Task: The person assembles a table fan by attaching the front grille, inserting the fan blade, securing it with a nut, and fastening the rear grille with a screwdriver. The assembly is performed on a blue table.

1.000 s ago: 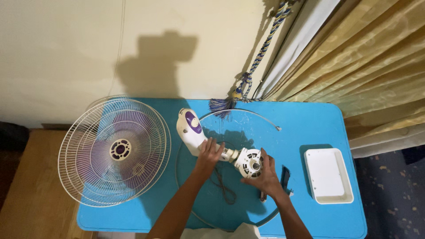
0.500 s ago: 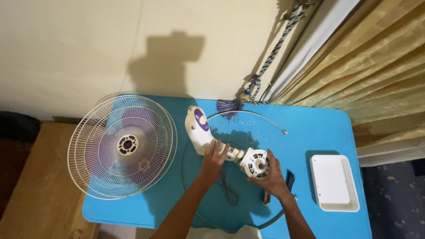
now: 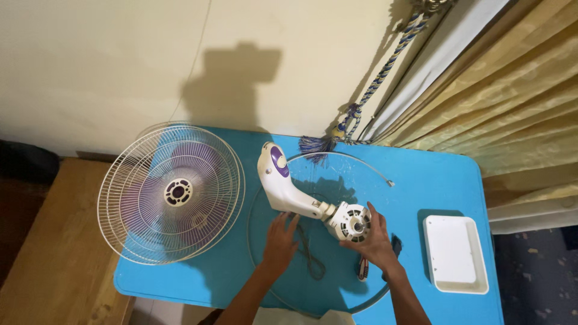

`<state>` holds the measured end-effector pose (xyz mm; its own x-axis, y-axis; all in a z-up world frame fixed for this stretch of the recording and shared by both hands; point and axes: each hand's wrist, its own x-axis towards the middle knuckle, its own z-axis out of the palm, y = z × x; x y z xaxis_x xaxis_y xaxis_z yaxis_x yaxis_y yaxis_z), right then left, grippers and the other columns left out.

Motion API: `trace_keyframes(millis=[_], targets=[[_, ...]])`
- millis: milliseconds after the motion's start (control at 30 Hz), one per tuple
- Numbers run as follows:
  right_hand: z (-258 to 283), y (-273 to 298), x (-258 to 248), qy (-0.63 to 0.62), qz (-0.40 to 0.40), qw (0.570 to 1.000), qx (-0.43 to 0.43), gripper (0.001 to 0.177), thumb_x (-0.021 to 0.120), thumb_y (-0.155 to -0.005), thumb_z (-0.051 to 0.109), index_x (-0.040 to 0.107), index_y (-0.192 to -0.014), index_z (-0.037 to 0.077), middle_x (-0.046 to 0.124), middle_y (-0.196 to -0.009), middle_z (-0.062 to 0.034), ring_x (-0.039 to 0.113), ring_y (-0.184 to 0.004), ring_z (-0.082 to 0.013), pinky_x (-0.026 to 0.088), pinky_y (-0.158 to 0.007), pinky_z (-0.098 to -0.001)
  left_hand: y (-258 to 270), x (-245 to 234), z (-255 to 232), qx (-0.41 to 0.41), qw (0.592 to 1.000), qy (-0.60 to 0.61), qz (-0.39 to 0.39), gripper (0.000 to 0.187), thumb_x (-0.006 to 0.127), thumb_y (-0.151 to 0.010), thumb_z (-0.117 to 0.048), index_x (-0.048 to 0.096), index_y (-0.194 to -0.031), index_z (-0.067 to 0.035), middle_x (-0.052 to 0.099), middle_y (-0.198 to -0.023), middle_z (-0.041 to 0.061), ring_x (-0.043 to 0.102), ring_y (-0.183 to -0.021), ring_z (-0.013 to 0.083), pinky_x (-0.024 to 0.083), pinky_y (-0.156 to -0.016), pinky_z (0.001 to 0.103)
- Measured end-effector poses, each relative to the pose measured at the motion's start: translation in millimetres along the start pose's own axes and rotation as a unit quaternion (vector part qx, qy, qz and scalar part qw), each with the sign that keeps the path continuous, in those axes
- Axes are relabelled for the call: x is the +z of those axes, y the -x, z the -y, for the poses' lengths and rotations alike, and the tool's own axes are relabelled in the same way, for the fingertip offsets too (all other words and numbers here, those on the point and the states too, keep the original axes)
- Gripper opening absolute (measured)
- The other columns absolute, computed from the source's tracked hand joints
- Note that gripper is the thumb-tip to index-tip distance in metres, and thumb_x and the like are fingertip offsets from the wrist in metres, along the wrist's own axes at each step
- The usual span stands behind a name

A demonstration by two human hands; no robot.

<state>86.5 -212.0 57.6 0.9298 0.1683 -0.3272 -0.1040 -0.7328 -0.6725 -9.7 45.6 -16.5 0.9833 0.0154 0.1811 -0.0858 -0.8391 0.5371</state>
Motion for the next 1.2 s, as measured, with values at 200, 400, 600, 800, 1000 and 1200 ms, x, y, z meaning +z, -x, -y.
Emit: trace_keyframes(millis=[200,400,600,800,1000,1200], targets=[[-3.5,8.5,-5.7,0.017,0.009,1.000,0.018,0.144,0.102,-0.048,0.036,0.016,-0.163,0.022,0.037,-0.148,-0.0156,0.049,-0.135,-0.0355,0.046,-0.112,-0.0477,6.1,5.9,-11.8,0.030,0.999,0.040,-0.018,0.079,0.088,-0.074,-0.012,0.049,-0.143,-0.002,0.045,-0.146,0.026,0.041,-0.138,0.0439,0.034,-0.112,0.058],[-17.6,26.7,-14.8,-0.014,-0.032,0.999,-0.039,0.131,0.100,-0.053,0.035,0.020,-0.156,0.016,0.037,-0.150,-0.0183,0.040,-0.140,-0.0370,0.044,-0.110,-0.0516,3.0,6.9,-38.2,-0.027,0.989,0.145,0.021,0.063,0.076,-0.084,-0.006,0.053,-0.142,-0.002,0.049,-0.145,0.023,0.050,-0.128,0.0429,0.043,-0.106,0.052],[-24.0,41.2,-32.3,-0.021,-0.009,1.000,-0.017,0.123,0.096,-0.058,0.032,0.028,-0.160,0.021,0.043,-0.150,-0.0149,0.044,-0.142,-0.0328,0.046,-0.109,-0.0506,-9.9,9.1,-61.0,-0.006,0.978,0.206,0.011,0.057,0.072,-0.089,-0.006,0.051,-0.141,0.001,0.051,-0.143,0.025,0.055,-0.127,0.0434,0.048,-0.103,0.050],[-39.5,34.9,-42.3,-0.053,0.019,0.998,-0.022,0.095,0.087,-0.074,0.029,0.035,-0.153,0.015,0.047,-0.150,-0.0164,0.044,-0.142,-0.0323,0.048,-0.107,-0.0539,-17.5,8.2,-84.0,-0.084,0.971,0.225,0.005,0.054,0.070,-0.089,-0.007,0.054,-0.139,0.000,0.054,-0.140,0.022,0.057,-0.124,0.0426,0.050,-0.100,0.048],[-64.8,12.6,-43.1,-0.160,0.013,0.985,-0.061,0.059,0.061,-0.095,0.029,0.045,-0.149,0.010,0.057,-0.143,-0.0190,0.053,-0.138,-0.0305,0.054,-0.102,-0.0482,-7.8,6.1,-93.9,-0.072,0.979,0.189,-0.027,0.047,0.072,-0.091,-0.009,0.055,-0.134,0.001,0.056,-0.138,0.022,0.058,-0.124,0.0409,0.049,-0.102,0.048],[-60.4,-6.6,-53.0,-0.179,0.019,0.981,-0.074,0.052,0.048,-0.102,0.034,0.048,-0.149,0.010,0.058,-0.145,-0.0156,0.056,-0.134,-0.0297,0.051,-0.103,-0.0438,-0.6,-7.0,-89.7,-0.102,0.973,0.187,-0.087,0.047,0.074,-0.088,-0.009,0.059,-0.131,0.001,0.060,-0.134,0.023,0.060,-0.121,0.0409,0.051,-0.099,0.047]])
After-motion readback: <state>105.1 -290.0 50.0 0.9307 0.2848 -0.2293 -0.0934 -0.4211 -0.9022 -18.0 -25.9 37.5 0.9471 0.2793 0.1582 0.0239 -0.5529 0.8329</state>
